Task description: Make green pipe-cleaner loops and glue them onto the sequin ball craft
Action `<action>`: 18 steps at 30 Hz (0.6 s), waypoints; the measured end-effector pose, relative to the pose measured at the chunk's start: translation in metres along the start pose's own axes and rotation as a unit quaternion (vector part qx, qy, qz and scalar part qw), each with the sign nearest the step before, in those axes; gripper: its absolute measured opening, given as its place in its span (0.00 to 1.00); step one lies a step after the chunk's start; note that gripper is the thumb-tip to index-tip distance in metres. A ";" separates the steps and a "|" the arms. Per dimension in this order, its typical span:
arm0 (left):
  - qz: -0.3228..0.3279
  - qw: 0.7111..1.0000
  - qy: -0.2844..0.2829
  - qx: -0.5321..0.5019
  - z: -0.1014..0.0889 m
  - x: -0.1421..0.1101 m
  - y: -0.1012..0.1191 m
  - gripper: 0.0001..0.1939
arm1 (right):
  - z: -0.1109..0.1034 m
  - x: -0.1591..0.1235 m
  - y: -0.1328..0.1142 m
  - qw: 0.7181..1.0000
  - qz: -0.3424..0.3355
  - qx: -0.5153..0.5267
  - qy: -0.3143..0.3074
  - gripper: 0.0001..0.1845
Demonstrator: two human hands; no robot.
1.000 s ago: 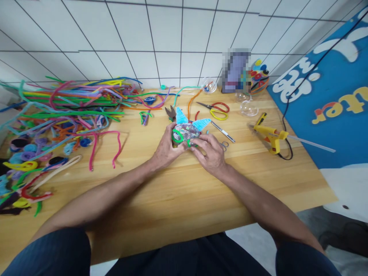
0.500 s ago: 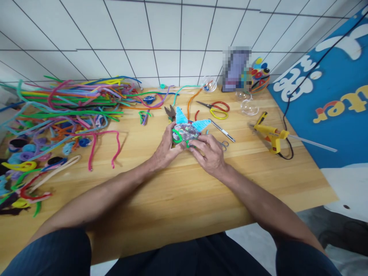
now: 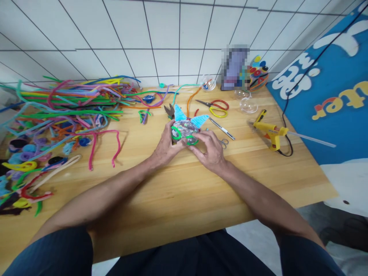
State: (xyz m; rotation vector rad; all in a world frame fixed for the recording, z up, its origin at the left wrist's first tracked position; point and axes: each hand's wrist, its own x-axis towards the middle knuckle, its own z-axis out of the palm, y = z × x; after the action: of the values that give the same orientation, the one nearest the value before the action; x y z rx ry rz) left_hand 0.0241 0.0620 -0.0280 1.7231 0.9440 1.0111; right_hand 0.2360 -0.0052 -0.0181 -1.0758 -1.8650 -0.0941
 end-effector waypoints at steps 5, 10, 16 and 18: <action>-0.005 1.000 0.011 -0.012 0.002 0.004 -0.003 0.45 | 0.001 -0.002 0.008 1.000 0.019 0.010 0.012 0.22; 0.007 1.000 0.011 -0.004 0.002 0.005 -0.004 0.46 | 0.003 -0.002 0.009 1.000 0.013 -0.003 0.010 0.18; 0.007 1.000 0.000 -0.015 0.001 0.006 -0.004 0.47 | 0.002 -0.001 0.006 0.999 0.045 0.026 -0.015 0.17; 0.007 1.000 -0.007 -0.023 0.001 0.005 -0.003 0.47 | 0.000 0.000 0.004 0.998 0.057 0.030 -0.019 0.17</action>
State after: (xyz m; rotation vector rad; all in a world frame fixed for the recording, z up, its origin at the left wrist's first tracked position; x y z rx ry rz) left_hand 0.0262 0.0676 -0.0297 1.6991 0.8947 1.0208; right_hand 0.2392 -0.0028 -0.0201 -1.1468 -1.8259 0.0480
